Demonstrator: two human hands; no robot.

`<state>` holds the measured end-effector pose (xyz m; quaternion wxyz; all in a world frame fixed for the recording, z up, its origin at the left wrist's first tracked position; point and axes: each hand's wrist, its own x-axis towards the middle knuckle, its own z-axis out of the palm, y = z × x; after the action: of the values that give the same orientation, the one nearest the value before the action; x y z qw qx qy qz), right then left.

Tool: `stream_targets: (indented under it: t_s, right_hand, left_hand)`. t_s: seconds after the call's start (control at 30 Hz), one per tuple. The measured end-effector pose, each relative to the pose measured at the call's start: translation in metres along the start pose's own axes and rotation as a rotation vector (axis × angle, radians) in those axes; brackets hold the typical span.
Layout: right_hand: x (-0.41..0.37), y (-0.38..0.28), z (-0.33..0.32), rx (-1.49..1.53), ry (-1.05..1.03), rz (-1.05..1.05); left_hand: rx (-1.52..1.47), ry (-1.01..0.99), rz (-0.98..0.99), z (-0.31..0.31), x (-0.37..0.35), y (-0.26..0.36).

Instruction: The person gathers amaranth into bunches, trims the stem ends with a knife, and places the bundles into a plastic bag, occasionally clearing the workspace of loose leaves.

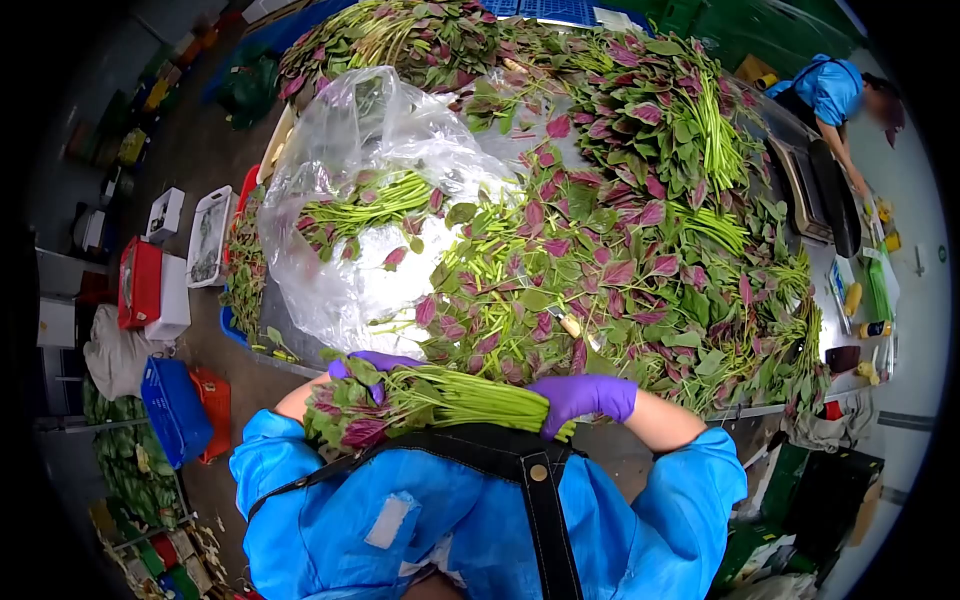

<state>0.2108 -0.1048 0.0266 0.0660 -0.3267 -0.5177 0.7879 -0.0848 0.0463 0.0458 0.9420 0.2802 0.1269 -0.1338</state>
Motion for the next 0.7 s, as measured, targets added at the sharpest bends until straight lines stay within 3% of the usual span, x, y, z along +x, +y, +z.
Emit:
stream_targets:
  t_s: [0.03, 0.1, 0.13, 0.17, 0.23, 0.3, 0.37, 0.4, 0.47, 0.53, 0.57, 0.63, 0.7]
  right_hand:
    - [-0.004, 0.001, 0.005, -0.003, -0.001, 0.002]
    - [-0.015, -0.009, 0.009, -0.025, 0.331, -0.027]
    - [-0.028, -0.037, 0.009, -0.067, 0.514, -0.085]
    - [-0.038, -0.053, 0.008, 0.023, 0.630, -0.183]
    - [-0.044, -0.047, -0.008, 0.291, 0.633, -0.172]
    - [-0.015, -0.012, -0.032, -0.015, 0.893, 0.062]
    - [-0.011, -0.039, -0.028, 0.030, 1.020, -0.169]
    - [-0.010, -0.052, -0.023, 0.300, 1.046, -0.246]
    - [0.005, -0.059, -0.020, 0.407, 1.051, -0.326]
    - [0.025, -0.060, -0.011, 0.513, 1.057, -0.365]
    - [0.035, -0.057, -0.005, 0.657, 0.956, -0.340]
    - [0.067, -0.013, -0.002, 0.542, 0.931, -0.315]
    - [0.090, 0.043, 0.004, 0.697, 0.802, -0.177]
  left_hand:
    - [-0.109, 0.063, 0.043, 0.010, -0.001, 0.005]
    - [-0.029, 0.190, 0.229, 0.029, -0.006, 0.034]
    - [0.296, 0.345, 0.234, -0.075, 0.000, -0.010]
    - [0.864, 0.752, 0.485, -0.115, -0.016, -0.012]
    - [0.327, 0.824, 0.291, -0.127, -0.035, -0.023]
    - [0.492, 0.337, 0.008, -0.168, -0.022, -0.073]
    - [0.826, 0.063, -0.066, -0.079, 0.007, -0.044]
    - [0.733, 0.053, 0.009, -0.049, 0.022, -0.035]
    - [0.641, 0.044, 0.088, -0.013, 0.057, -0.020]
    - [0.230, 0.355, 0.371, 0.005, 0.088, -0.012]
    - [0.225, 0.354, 0.369, -0.009, 0.102, -0.022]
    - [-0.068, 0.377, 0.401, -0.055, 0.132, -0.046]
    - [-0.035, 0.421, 0.288, -0.048, 0.134, -0.048]
